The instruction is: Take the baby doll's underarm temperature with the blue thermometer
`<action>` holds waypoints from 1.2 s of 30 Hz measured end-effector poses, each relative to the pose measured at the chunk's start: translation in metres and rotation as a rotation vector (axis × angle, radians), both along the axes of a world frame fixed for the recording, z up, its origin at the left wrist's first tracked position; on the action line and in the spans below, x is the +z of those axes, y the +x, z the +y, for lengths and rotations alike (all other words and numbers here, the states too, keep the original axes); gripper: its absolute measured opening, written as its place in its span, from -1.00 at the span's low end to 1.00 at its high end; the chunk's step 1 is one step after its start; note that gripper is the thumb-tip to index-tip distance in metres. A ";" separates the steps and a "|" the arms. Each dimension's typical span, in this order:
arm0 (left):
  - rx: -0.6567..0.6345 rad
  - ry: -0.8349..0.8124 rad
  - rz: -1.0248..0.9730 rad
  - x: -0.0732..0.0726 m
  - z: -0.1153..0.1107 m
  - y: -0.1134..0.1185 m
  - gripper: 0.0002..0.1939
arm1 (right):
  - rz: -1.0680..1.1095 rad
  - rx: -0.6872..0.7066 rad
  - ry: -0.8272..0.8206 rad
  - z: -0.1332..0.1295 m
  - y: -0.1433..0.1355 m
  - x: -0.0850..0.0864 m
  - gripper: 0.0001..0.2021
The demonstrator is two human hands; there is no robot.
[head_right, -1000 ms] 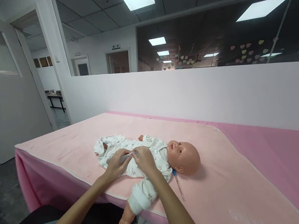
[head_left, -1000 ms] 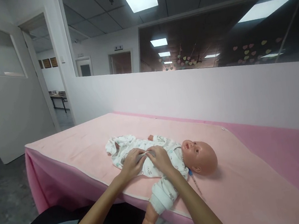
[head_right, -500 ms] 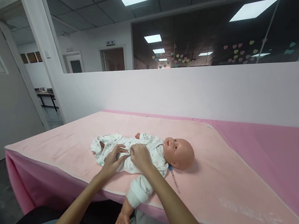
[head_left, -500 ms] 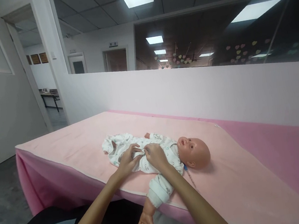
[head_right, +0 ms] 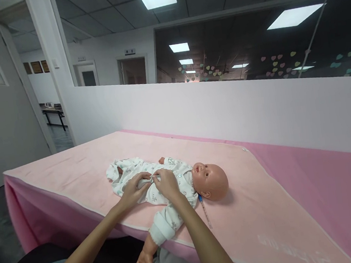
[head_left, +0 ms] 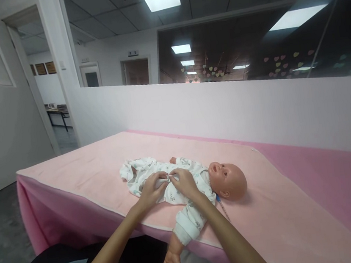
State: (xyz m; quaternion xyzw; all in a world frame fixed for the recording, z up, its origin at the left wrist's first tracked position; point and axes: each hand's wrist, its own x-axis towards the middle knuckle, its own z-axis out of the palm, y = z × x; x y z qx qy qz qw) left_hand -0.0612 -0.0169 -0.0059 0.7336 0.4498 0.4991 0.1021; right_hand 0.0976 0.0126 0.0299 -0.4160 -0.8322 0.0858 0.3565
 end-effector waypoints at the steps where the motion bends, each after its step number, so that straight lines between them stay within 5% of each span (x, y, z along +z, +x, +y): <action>1: -0.002 0.002 -0.002 -0.001 0.000 0.000 -0.75 | 0.004 -0.001 -0.005 0.000 0.000 0.000 -0.84; 10: 0.048 0.028 0.116 -0.005 0.004 -0.001 -0.78 | -0.103 -0.180 0.042 -0.006 -0.013 -0.004 -0.81; 20: 0.036 -0.042 -0.012 -0.002 0.005 0.003 -0.73 | -0.164 0.006 0.081 -0.006 0.004 0.005 -0.80; 28: -0.071 -0.137 -0.166 0.030 0.012 0.007 -0.78 | -0.060 -0.200 -0.002 -0.014 0.047 0.019 -0.81; 36: 0.071 -0.035 0.384 0.034 0.027 -0.001 -0.86 | -0.259 -0.330 0.017 -0.015 0.050 0.018 -0.81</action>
